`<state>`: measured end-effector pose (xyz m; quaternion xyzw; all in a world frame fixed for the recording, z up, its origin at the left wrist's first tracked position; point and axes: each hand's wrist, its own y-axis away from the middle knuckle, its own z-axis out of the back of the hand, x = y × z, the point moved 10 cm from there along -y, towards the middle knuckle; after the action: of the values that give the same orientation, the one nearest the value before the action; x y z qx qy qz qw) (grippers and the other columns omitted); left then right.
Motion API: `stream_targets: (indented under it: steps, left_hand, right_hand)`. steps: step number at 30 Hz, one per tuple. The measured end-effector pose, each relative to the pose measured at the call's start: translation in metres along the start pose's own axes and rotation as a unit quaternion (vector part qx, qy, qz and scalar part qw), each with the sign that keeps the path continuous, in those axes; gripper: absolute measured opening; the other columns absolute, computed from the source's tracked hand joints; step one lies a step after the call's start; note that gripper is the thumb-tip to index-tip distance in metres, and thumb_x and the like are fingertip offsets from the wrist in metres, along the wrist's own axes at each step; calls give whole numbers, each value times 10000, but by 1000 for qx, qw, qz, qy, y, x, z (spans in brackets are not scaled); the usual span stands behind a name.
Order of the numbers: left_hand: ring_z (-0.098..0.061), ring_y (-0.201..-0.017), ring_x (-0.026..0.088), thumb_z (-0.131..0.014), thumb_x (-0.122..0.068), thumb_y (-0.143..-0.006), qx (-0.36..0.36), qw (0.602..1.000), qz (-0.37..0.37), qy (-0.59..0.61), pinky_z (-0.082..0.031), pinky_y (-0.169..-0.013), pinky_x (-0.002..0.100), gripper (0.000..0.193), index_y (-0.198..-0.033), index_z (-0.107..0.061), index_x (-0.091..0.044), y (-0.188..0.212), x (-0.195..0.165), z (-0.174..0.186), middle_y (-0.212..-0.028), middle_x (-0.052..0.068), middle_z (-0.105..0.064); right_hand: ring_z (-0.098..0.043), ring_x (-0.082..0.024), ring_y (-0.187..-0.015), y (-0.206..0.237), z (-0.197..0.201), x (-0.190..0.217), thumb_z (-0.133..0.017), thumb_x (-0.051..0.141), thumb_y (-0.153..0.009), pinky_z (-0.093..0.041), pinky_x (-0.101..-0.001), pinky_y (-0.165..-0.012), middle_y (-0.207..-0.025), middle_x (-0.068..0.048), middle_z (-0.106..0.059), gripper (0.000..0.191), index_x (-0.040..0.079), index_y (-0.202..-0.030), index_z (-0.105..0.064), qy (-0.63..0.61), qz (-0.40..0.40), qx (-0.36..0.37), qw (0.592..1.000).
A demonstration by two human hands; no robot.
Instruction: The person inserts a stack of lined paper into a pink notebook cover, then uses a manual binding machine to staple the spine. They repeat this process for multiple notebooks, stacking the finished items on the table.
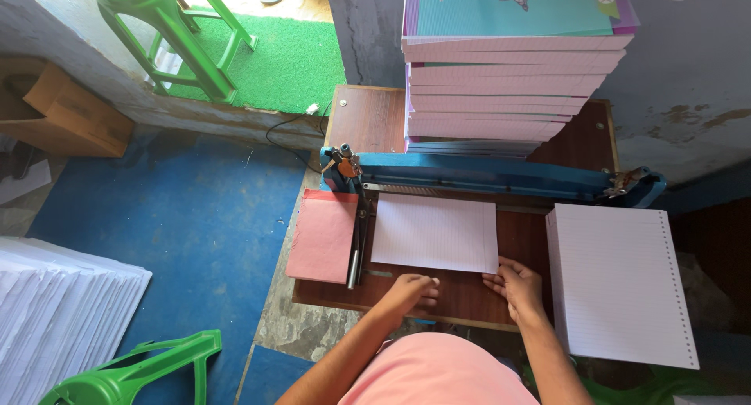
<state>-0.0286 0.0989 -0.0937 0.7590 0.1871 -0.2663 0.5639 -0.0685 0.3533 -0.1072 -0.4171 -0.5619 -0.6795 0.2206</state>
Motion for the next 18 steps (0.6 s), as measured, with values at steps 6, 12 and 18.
stream_targets:
  steps: [6, 12, 18]
  left_hand:
    - [-532, -1380, 352, -475, -253, -1038, 13, 954, 20, 300, -479, -1129, 476, 508, -1472, -367, -12, -33, 21, -10, -1462, 225, -526]
    - [-646, -1244, 352, -511, -213, -1034, -148, 919, -28, 364, -555, -1038, 462, 451, -1394, -470, 56, -45, 28, 23, -1353, 248, -621]
    - [-729, -1091, 318, -558, -216, -1027, -198, 909, -58, 362, -611, -930, 435, 350, -1217, -581, 77, -39, 27, 37, -1196, 217, -708]
  right_hand:
    - [-744, -294, -856, 1, 0, 4, -508, -31, -984, -656, -389, -792, -1003, -266, -705, 305, -132, -1250, -617, -2, 5, 5, 1000]
    - [-748, -291, -877, 1, 0, 5, -496, -9, -1002, -660, -385, -793, -1016, -273, -714, 313, -127, -1262, -625, 27, 7, 9, 1000]
    - [-755, -292, -912, 3, -9, 7, -505, 3, -1002, -657, -382, -817, -1045, -264, -715, 324, -125, -1284, -597, 30, 22, 29, 999]
